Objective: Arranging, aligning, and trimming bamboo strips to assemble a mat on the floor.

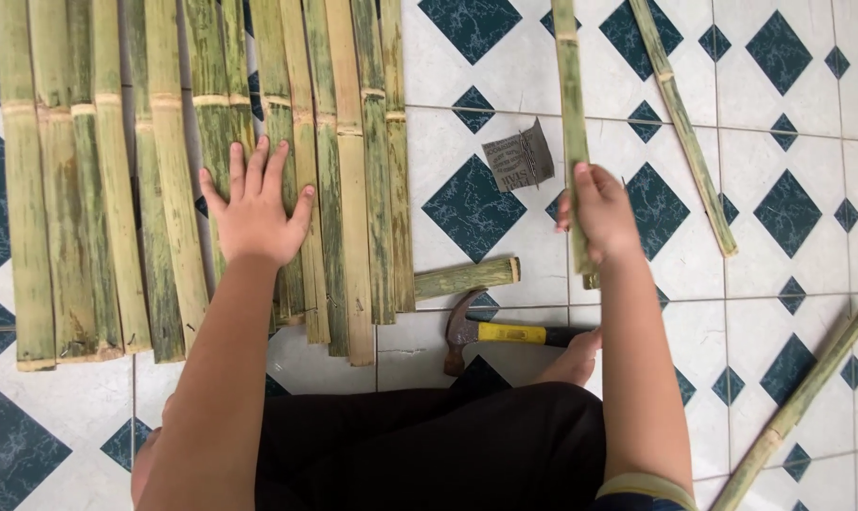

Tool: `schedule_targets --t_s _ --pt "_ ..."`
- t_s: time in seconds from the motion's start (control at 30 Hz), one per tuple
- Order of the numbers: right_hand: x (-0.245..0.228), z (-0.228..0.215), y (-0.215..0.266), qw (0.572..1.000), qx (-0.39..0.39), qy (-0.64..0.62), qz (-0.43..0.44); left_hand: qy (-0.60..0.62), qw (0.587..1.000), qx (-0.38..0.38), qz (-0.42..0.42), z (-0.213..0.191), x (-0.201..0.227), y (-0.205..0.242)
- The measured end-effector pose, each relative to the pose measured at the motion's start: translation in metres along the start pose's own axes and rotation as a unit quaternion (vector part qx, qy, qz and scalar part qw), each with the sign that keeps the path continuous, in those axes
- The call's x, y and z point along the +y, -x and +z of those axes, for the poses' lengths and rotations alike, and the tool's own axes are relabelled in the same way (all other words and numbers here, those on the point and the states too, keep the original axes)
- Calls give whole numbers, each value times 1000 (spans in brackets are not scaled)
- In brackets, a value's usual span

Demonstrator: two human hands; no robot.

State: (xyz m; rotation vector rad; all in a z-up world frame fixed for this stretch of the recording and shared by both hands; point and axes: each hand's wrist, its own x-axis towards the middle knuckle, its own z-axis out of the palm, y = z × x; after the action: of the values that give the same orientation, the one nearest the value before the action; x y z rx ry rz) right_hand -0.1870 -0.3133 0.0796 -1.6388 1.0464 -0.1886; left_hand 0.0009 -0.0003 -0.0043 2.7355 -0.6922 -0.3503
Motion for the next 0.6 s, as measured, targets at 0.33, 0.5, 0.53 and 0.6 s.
schedule_targets --t_s 0.33,0.5,0.53,0.6 --pt "1 98 44 988 -121 -20 91 -8 1000 0 2 -1 -1 -2" --pt "37 113 38 970 -175 165 40 -3 1000 4 9 -2 0 1" --pt "40 114 35 970 -175 166 38 -2 1000 6 9 -2 -1 0" --pt "49 114 30 944 -172 281 16 -5 1000 7 12 1 -2 1"
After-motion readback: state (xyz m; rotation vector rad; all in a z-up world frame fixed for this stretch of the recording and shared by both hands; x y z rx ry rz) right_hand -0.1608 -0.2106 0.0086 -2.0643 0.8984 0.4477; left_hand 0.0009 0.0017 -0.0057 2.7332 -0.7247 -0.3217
